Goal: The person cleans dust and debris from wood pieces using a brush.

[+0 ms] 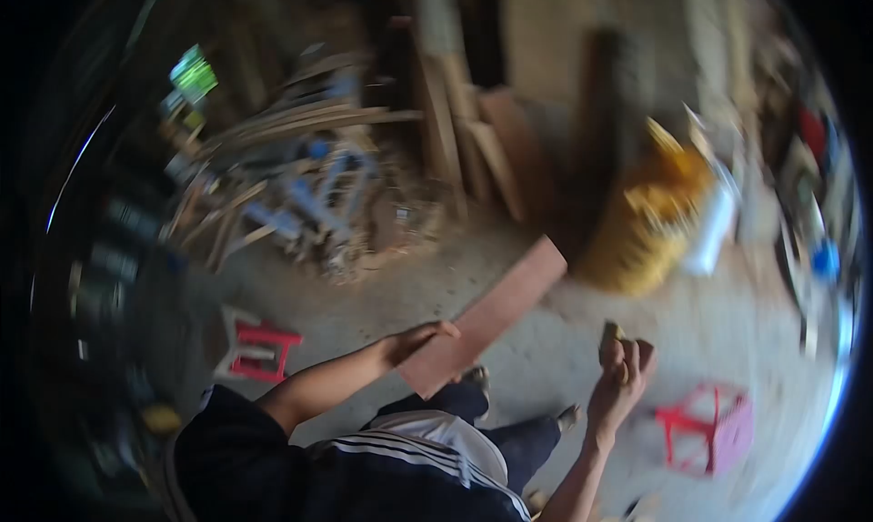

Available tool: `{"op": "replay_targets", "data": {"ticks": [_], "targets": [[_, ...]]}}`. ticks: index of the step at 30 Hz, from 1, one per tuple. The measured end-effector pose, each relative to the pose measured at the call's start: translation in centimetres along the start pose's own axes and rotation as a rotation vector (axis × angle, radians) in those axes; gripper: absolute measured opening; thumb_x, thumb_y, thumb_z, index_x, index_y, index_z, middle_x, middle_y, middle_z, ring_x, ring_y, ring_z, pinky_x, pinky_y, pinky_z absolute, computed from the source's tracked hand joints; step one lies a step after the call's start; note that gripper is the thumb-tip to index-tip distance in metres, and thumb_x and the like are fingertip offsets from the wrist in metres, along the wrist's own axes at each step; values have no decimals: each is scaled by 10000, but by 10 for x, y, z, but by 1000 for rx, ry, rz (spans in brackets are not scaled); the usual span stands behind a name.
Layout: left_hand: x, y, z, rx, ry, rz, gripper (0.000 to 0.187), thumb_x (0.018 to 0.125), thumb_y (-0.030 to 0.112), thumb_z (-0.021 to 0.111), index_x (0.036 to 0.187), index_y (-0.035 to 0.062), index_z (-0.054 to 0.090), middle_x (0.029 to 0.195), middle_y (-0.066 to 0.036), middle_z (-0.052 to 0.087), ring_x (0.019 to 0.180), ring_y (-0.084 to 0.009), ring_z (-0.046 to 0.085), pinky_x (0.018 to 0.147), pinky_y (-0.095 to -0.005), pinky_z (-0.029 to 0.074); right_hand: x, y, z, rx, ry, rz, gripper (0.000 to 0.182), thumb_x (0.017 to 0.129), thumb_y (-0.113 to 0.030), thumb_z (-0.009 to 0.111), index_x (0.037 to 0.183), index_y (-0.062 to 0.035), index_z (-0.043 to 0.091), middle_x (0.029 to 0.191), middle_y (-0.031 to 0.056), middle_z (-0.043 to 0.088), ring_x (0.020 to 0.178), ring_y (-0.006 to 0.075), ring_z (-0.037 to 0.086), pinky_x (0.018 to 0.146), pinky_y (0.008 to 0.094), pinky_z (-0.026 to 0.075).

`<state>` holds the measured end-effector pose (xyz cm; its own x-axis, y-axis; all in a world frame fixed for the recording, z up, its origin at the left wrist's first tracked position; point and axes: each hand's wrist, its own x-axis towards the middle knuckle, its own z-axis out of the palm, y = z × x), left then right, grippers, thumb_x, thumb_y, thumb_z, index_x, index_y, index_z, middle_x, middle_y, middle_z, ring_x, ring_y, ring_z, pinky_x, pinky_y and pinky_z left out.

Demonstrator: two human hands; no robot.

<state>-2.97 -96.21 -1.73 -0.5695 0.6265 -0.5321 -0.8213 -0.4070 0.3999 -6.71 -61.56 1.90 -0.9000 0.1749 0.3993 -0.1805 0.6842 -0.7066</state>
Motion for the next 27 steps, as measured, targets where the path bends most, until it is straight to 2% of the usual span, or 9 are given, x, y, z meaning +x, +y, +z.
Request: {"op": "replay_targets", "data": {"ticks": [3,4,9,11,17,18,22,24,27], "targets": [[-59,24,-28,64,102,2,584,832,433,598,1205,-16,570,958,-137,660,836,-282,674,814,-397,540,41,-64,81,329,-256,243,193,996,-146,512,990,18,615,980,145,580,892,298,570,800,385,463],[-80,31,-44,117,167,-11,565,825,432,602,1179,-8,589,954,-135,662,834,-276,673,807,-398,539,48,-74,114,153,-162,-129,218,1004,-167,511,1089,0,624,1027,156,598,957,313,594,852,393,468],[-146,45,-118,138,340,-33,501,795,381,669,1152,32,628,1020,-132,675,835,-247,664,778,-383,537,86,-113,246,364,-565,-101,425,1024,-271,520,1368,-22,537,1078,175,667,1085,276,628,945,369,463],[-181,71,-113,224,380,-12,618,772,367,711,1299,80,558,1098,-144,656,914,-242,654,816,-394,539,109,-110,282,463,-942,208,359,991,-346,586,1113,-12,641,803,-20,584,737,102,554,652,264,474],[-255,127,-186,-236,-300,410,889,903,718,433,1451,19,398,1355,-261,531,1193,-421,568,939,-600,480,112,-170,397,636,-932,97,438,913,-420,689,1166,-77,587,770,-72,488,602,36,440,459,212,364],[-275,128,-210,-404,-188,510,948,912,768,265,1505,30,301,1437,-278,446,1291,-482,462,972,-673,417,118,-193,417,636,-996,216,418,916,-413,689,1152,-80,600,764,-76,492,598,29,432,454,210,347],[-362,136,-259,-739,84,844,784,957,648,408,1454,42,384,1410,-241,482,1317,-430,446,1022,-668,379,121,-298,476,678,-1219,238,329,957,-324,647,1145,-55,623,682,-97,479,516,1,385,442,202,293],[-381,146,-264,-665,856,953,663,915,564,587,1324,47,512,1330,-164,559,1264,-330,519,1027,-612,414,113,-331,527,685,-1350,96,308,956,-308,650,1121,-48,642,702,-63,535,562,39,431,470,241,335],[-413,139,-311,-492,1284,827,614,871,504,693,1307,112,508,1248,-99,601,1181,-267,565,1007,-555,455,90,-397,572,460,-1412,-324,325,958,-304,648,1111,-17,646,778,-20,605,626,109,514,523,294,409]]}}
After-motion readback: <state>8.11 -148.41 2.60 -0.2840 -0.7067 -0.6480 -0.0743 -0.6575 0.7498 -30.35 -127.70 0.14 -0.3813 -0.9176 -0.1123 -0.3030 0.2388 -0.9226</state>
